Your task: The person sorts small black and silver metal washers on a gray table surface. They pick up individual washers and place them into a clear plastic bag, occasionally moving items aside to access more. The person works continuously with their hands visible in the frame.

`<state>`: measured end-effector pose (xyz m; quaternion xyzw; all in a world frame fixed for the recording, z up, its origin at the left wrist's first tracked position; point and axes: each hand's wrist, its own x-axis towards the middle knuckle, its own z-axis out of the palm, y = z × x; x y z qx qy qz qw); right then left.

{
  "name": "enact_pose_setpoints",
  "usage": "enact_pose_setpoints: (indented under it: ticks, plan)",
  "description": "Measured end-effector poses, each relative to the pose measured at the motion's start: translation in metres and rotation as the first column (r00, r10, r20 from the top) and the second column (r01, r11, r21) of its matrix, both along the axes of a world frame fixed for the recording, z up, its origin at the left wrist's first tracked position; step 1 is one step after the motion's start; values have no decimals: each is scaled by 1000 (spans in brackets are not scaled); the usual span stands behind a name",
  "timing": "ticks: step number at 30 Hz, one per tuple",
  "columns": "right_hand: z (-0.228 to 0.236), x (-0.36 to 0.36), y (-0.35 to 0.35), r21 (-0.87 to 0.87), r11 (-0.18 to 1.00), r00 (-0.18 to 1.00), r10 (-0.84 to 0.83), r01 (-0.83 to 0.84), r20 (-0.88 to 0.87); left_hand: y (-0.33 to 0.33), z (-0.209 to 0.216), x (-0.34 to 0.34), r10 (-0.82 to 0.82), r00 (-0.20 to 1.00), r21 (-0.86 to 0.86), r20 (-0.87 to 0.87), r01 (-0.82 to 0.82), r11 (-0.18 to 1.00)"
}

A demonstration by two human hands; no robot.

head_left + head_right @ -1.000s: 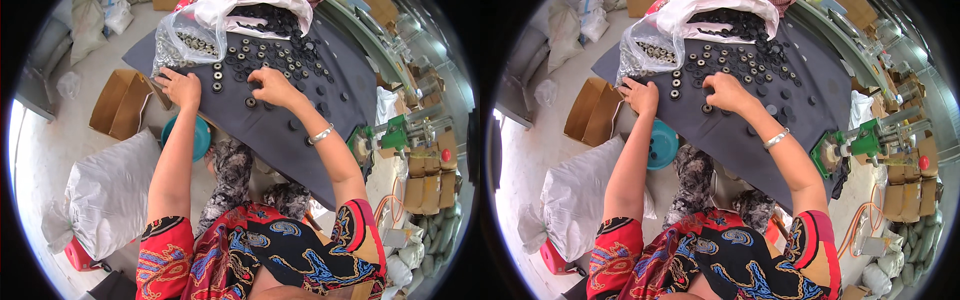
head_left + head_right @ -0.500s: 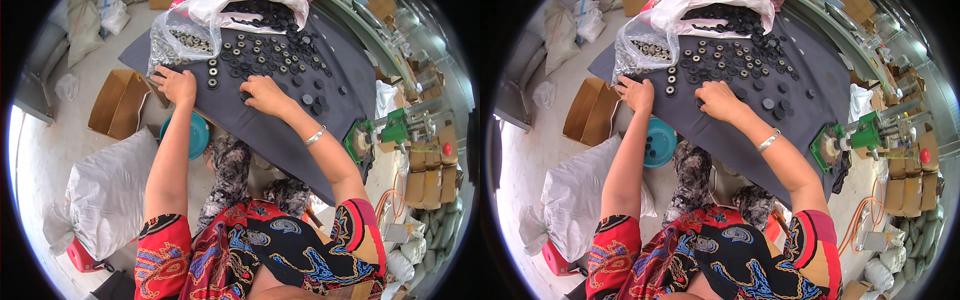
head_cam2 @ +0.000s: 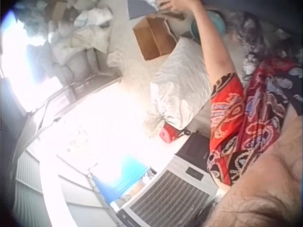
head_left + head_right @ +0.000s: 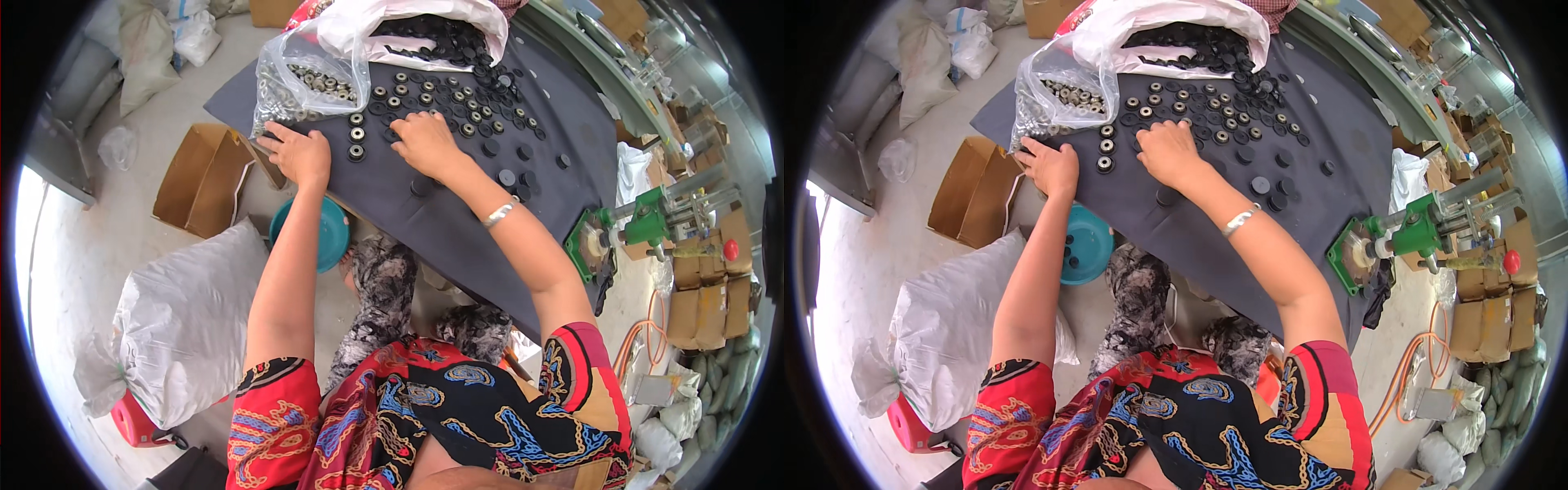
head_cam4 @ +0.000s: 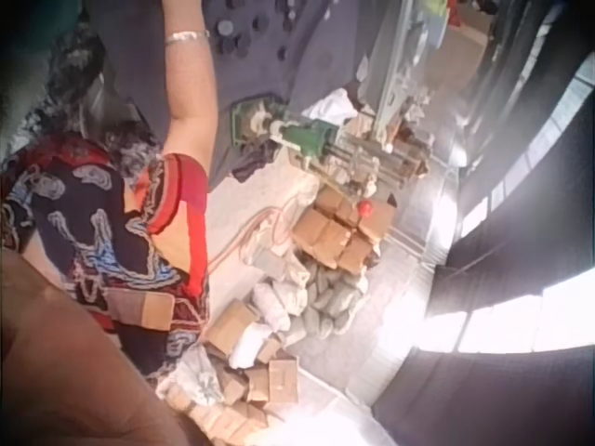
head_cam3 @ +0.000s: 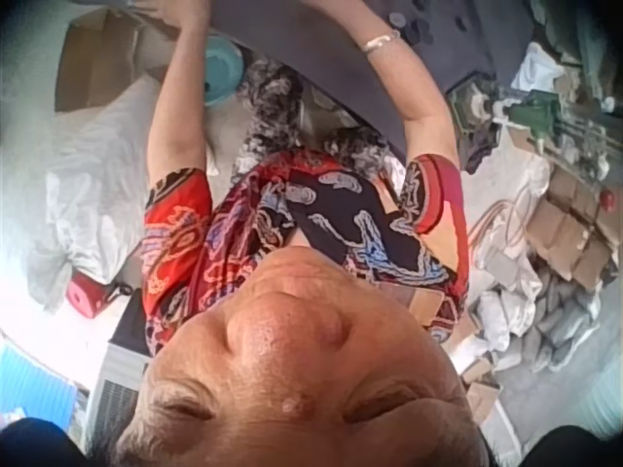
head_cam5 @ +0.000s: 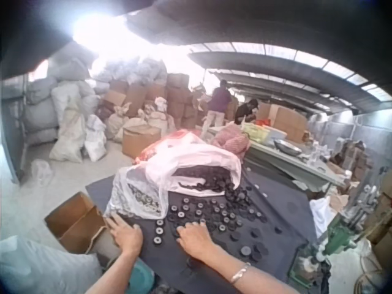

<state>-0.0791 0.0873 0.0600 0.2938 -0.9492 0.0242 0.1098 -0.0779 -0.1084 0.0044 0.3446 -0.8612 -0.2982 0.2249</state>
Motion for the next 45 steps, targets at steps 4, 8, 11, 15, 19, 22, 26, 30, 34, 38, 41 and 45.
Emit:
enact_pose_setpoints:
  ticks: [4,8,11,15,19,22,26,30,34,38,41,45]
  plan:
    - [-14,-11,-13,154,988,999,6,1,-43,3,0,0,-1,1000,-10,-8,1,1000]
    - [-21,-4,-12,92,993,997,77,-79,32,1,1,2,2,1000,2,4,-2,1000]
    - [-20,-1,-6,36,994,992,104,-107,71,1,-4,3,11,1000,4,-7,-11,1000]
    - [-14,-9,-8,19,990,981,139,-143,134,2,2,1,-7,1000,30,-15,7,1000]
    - [-11,-4,-9,-210,967,978,171,-144,118,0,-2,1,11,1000,26,-18,-10,1000]
    - [-6,8,-13,-453,891,931,162,4,326,1,0,1,-7,1000,45,-7,7,999]
    - [-10,1,-2,-413,909,903,218,-51,369,1,-1,-1,11,1000,40,-20,-10,999]
    - [-7,-1,6,-169,972,925,210,-162,318,1,-1,0,3,1000,37,-13,-3,999]
    - [4,-4,-5,78,986,905,101,-146,413,1,1,2,-8,1000,38,-6,8,999]
    - [3,-1,-22,-155,974,934,207,-167,290,0,1,1,-7,1000,27,-9,7,1000]
    - [-2,-2,-35,-247,955,948,221,-163,229,0,-2,-1,-2,1000,33,-8,2,999]
    - [-5,-4,-47,-208,965,941,214,-161,263,0,-2,0,2,1000,44,5,-2,999]
